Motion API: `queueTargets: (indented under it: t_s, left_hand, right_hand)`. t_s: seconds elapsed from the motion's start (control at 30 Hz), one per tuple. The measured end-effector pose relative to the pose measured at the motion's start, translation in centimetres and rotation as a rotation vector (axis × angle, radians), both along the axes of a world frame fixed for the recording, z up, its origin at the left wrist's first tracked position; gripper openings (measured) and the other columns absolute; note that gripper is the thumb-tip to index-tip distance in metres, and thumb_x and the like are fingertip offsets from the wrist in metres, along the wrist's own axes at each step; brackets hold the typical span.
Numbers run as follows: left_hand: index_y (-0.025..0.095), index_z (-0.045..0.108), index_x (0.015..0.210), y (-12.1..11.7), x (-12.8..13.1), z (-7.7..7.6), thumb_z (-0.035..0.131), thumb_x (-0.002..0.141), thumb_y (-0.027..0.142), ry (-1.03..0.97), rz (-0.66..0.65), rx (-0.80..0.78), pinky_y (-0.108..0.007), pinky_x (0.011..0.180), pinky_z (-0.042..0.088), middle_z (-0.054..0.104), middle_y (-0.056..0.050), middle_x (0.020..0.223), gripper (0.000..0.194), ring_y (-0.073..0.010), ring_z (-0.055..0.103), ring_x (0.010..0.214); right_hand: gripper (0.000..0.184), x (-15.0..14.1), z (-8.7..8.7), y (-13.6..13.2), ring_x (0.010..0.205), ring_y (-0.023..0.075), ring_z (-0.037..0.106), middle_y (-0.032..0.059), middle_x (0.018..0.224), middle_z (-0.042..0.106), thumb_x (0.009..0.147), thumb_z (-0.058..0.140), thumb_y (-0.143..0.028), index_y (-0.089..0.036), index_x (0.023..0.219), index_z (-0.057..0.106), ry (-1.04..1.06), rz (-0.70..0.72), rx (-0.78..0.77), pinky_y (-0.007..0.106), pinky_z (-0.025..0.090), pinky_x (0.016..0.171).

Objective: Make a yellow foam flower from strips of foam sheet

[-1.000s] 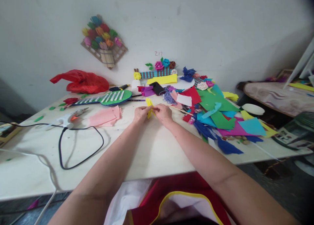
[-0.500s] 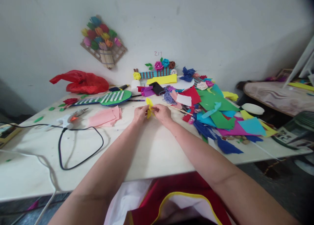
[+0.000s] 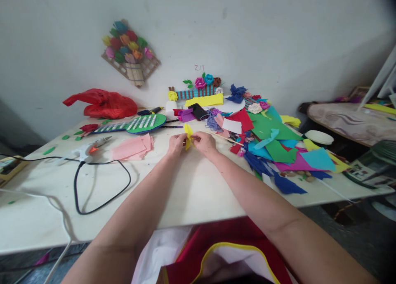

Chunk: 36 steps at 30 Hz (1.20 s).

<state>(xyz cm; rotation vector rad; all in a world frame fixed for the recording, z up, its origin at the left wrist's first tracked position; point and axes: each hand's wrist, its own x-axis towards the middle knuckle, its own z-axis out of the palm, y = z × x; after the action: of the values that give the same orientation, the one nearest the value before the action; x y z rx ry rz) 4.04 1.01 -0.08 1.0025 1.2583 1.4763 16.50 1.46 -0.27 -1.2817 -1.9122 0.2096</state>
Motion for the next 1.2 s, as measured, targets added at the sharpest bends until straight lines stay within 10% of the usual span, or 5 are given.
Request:
queueTargets:
  t_s: [1.2]
  left_hand:
    - [0.013,0.058,0.055,0.23,-0.35,-0.6,0.055,0.055,0.03,0.195,0.017,0.051,-0.025,0.053,0.038,0.054,-0.002,0.05,0.018,-0.0142,0.052,0.053]
  right_hand:
    - [0.018,0.36,0.11,0.3,0.074,0.0118,0.059,-0.0007,0.09,0.067,0.074,0.052,-0.02,-0.022,0.085,0.065,0.061,0.066,0.026,0.023,0.044,0.065]
